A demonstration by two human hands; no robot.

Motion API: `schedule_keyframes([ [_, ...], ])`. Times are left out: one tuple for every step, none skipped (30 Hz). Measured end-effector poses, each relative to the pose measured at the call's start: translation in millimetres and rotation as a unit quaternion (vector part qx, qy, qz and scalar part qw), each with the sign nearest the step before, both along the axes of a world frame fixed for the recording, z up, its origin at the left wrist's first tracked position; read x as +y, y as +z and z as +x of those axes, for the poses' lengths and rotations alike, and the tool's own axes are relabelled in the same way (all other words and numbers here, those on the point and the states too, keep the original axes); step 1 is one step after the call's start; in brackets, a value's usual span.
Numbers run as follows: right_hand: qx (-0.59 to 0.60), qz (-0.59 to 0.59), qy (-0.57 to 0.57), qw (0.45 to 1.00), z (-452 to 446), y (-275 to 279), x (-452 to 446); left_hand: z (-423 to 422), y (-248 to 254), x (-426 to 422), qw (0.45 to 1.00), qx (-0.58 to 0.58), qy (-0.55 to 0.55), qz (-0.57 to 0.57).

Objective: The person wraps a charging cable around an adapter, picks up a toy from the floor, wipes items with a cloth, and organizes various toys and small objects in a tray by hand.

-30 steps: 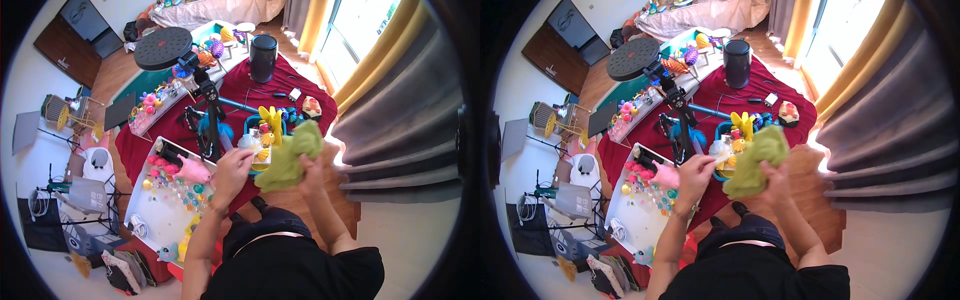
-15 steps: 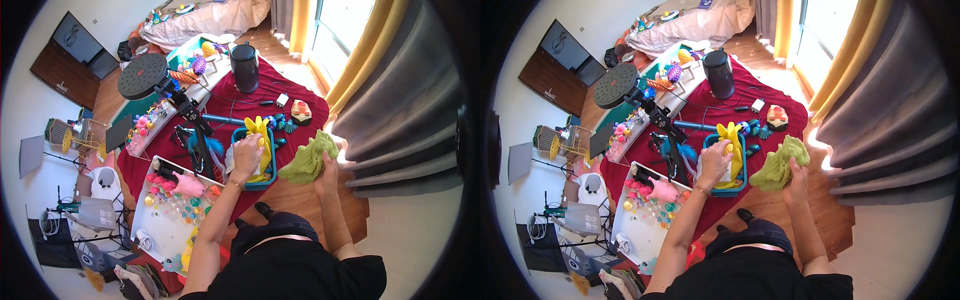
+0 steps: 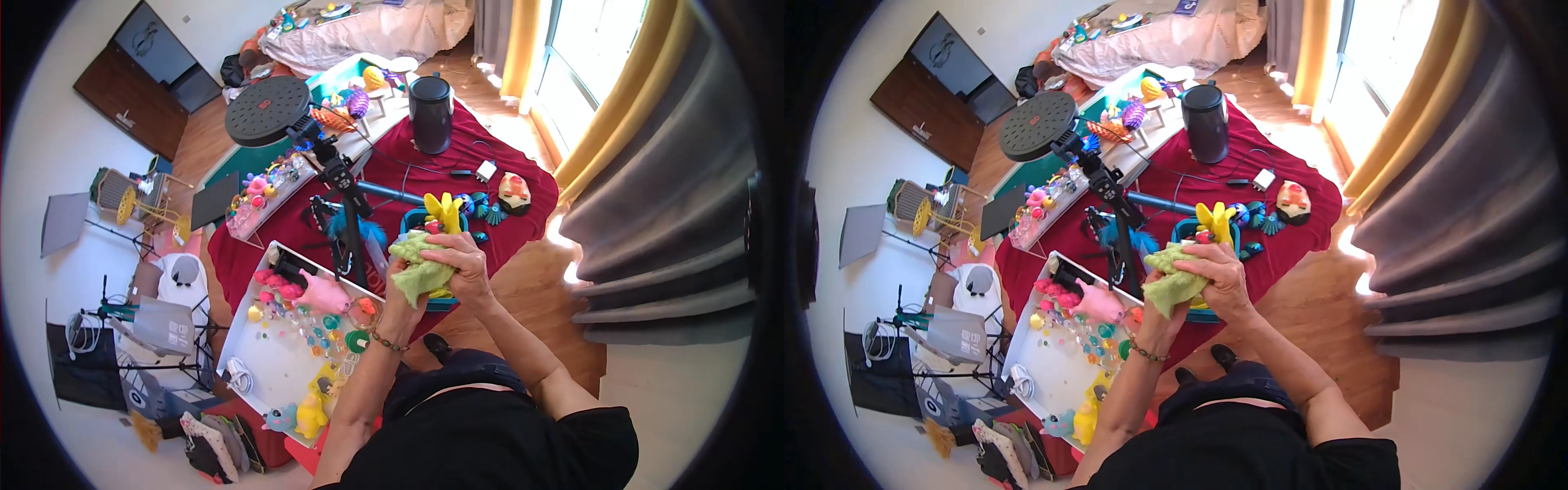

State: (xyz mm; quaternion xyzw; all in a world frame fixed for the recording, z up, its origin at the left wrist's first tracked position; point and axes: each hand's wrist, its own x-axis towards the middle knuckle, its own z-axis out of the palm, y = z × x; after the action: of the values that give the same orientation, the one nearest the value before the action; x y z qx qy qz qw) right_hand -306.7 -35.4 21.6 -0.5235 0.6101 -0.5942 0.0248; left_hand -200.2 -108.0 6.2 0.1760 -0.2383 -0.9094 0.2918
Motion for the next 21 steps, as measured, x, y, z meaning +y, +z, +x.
schedule_keyframes([
  [-0.013, 0.012, 0.010, 1.000, 0, 0, -1, 2, 4, 1, 1.000, 0.003, 0.005, 0.017],
  [-0.027, 0.024, 0.019, 0.999, 1, -1, 0, 4, 6, 2, 0.999, 0.005, 0.009, 0.034],
  [-0.049, 0.033, 0.023, 0.998, 1, -3, 1, 6, 5, 3, 1.000, -0.008, 0.001, 0.017],
  [-0.072, 0.042, 0.027, 0.996, 0, -7, 3, 8, 3, 3, 1.000, -0.021, -0.006, 0.001],
  [-0.094, 0.053, 0.032, 0.994, 1, -9, 3, 11, 1, 5, 0.999, -0.034, -0.013, -0.014],
  [-0.104, 0.068, 0.027, 0.992, 5, -8, 3, 14, 1, 8, 0.999, -0.043, 0.000, -0.014],
  [-0.114, 0.082, 0.022, 0.990, 8, -5, 3, 18, 3, 12, 0.998, -0.052, 0.013, -0.014],
  [-0.123, 0.095, 0.016, 0.988, 12, -3, 2, 21, 5, 15, 0.998, -0.060, 0.025, -0.015],
  [-0.114, 0.074, 0.013, 0.991, 13, 0, 0, 24, 8, 18, 0.996, -0.078, 0.033, -0.028],
  [-0.235, 0.056, 0.027, 0.970, 13, -1, -3, 29, 7, 20, 0.995, -0.074, 0.038, -0.045],
  [-0.353, 0.038, 0.040, 0.934, 11, -4, -6, 35, 4, 23, 0.995, -0.070, 0.043, -0.062],
  [-0.464, 0.020, 0.052, 0.884, 10, -2, -8, 40, 4, 24, 0.994, -0.066, 0.048, -0.079],
  [-0.526, -0.014, 0.079, 0.847, 9, 4, -5, 43, 6, 23, 0.992, -0.066, 0.059, -0.086],
  [-0.497, 0.000, 0.086, 0.864, 14, 12, -2, 47, 10, 21, 0.991, -0.065, 0.071, -0.093],
  [-0.468, 0.015, 0.092, 0.879, 23, 19, 4, 51, 14, 20, 0.989, -0.066, 0.082, -0.099],
  [-0.440, 0.030, 0.099, 0.892, 32, 22, 8, 55, 16, 21, 0.984, -0.082, 0.082, -0.134],
  [-0.159, 0.048, 0.090, 0.982, 34, 1, 7, 57, 18, 23, 0.977, -0.097, 0.085, -0.169],
  [-0.142, 0.043, 0.085, 0.985, 39, 1, 8, 61, 21, 22, 0.968, -0.115, 0.093, -0.204],
  [-0.126, 0.037, 0.089, 0.987, 48, 3, 7, 71, 26, 20, 0.940, -0.182, 0.079, -0.276],
  [-0.112, 0.030, 0.100, 0.988, 56, 5, 2, 77, 22, 21, 0.944, -0.167, 0.088, -0.271],
  [-0.174, 0.052, 0.106, 0.978, 63, 6, -1, 82, 15, 24, 0.946, -0.155, 0.098, -0.266],
])
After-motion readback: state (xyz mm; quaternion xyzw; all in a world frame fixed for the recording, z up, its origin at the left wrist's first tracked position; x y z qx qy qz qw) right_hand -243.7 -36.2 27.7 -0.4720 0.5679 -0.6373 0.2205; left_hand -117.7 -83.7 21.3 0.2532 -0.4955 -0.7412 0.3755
